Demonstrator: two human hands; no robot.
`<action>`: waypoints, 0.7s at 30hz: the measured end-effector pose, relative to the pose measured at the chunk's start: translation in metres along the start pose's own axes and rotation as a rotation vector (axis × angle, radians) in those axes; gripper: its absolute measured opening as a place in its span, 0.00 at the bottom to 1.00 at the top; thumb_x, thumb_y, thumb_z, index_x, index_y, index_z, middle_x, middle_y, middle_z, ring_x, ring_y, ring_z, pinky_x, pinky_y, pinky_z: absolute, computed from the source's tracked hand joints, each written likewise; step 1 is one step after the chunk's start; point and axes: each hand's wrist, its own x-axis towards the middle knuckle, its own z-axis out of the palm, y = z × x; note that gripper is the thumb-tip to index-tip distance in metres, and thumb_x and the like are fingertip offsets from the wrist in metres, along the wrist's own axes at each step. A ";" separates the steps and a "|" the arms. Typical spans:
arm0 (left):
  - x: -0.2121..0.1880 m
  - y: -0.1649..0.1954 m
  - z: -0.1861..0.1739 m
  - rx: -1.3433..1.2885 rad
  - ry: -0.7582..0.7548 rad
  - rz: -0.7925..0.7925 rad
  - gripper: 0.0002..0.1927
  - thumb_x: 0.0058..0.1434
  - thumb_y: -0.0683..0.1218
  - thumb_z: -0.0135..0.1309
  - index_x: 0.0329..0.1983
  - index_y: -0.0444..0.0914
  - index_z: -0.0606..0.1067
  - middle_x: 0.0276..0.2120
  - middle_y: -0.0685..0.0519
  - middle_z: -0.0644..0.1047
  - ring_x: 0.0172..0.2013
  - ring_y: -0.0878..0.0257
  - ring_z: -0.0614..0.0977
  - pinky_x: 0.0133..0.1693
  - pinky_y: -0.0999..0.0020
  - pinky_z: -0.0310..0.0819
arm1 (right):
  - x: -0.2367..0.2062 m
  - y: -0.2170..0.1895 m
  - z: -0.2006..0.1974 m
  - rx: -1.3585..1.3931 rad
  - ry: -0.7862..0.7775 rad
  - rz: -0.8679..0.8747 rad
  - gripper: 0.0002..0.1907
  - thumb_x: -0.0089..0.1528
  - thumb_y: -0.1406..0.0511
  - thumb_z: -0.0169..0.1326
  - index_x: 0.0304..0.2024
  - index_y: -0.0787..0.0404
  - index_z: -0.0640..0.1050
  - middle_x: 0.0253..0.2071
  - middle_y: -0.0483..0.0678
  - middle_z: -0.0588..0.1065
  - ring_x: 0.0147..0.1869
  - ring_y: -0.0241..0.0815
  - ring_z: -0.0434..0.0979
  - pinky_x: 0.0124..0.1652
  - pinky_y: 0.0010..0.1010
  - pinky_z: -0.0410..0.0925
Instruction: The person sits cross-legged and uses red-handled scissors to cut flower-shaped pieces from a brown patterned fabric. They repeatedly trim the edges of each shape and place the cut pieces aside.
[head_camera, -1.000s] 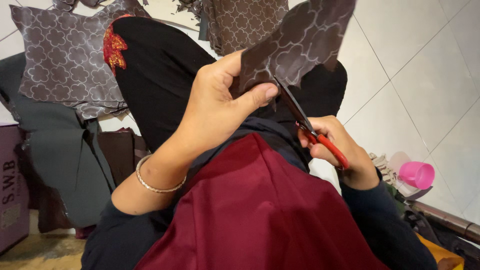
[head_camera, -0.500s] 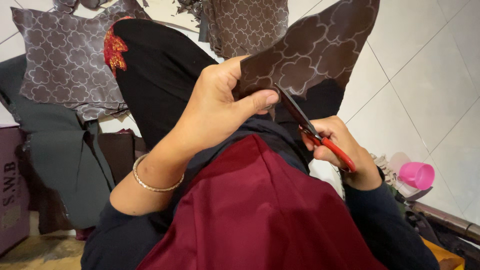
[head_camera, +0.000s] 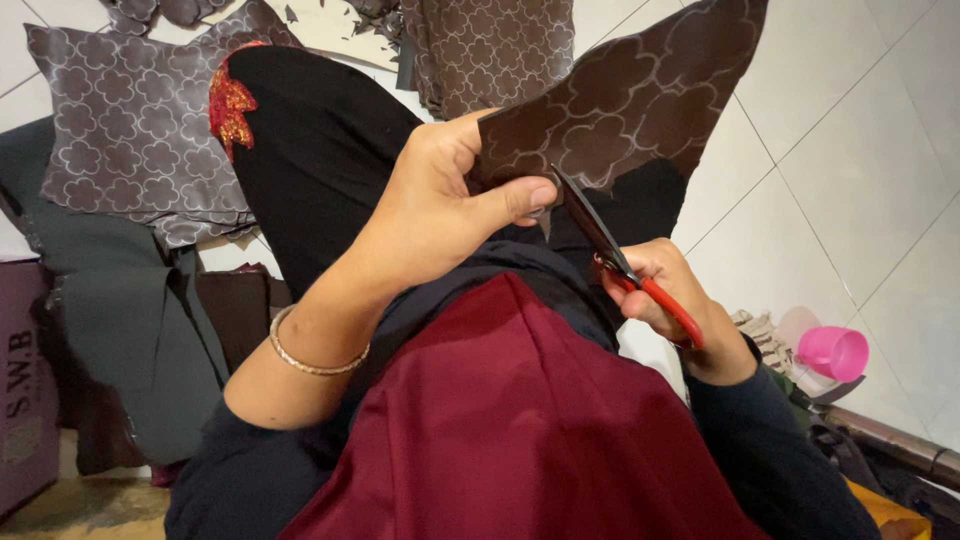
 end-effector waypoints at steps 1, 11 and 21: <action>0.001 -0.001 0.000 -0.014 0.000 0.005 0.12 0.67 0.37 0.60 0.52 0.31 0.76 0.39 0.55 0.81 0.38 0.72 0.82 0.42 0.76 0.82 | 0.000 0.000 0.000 -0.001 -0.001 0.005 0.41 0.50 0.27 0.49 0.19 0.57 0.67 0.17 0.35 0.63 0.22 0.25 0.59 0.22 0.22 0.54; 0.001 -0.017 0.003 -0.006 0.070 0.168 0.09 0.74 0.38 0.55 0.55 0.31 0.76 0.44 0.56 0.78 0.44 0.72 0.80 0.48 0.75 0.80 | 0.002 -0.024 0.003 -0.114 0.131 0.039 0.39 0.53 0.30 0.55 0.24 0.58 0.69 0.19 0.36 0.62 0.24 0.27 0.60 0.24 0.22 0.54; 0.000 -0.021 0.008 -0.052 0.141 0.133 0.09 0.71 0.35 0.57 0.54 0.30 0.78 0.46 0.55 0.80 0.45 0.72 0.80 0.49 0.75 0.79 | 0.005 -0.031 0.006 0.031 0.022 0.049 0.39 0.55 0.30 0.53 0.28 0.59 0.73 0.21 0.36 0.65 0.25 0.27 0.61 0.26 0.22 0.54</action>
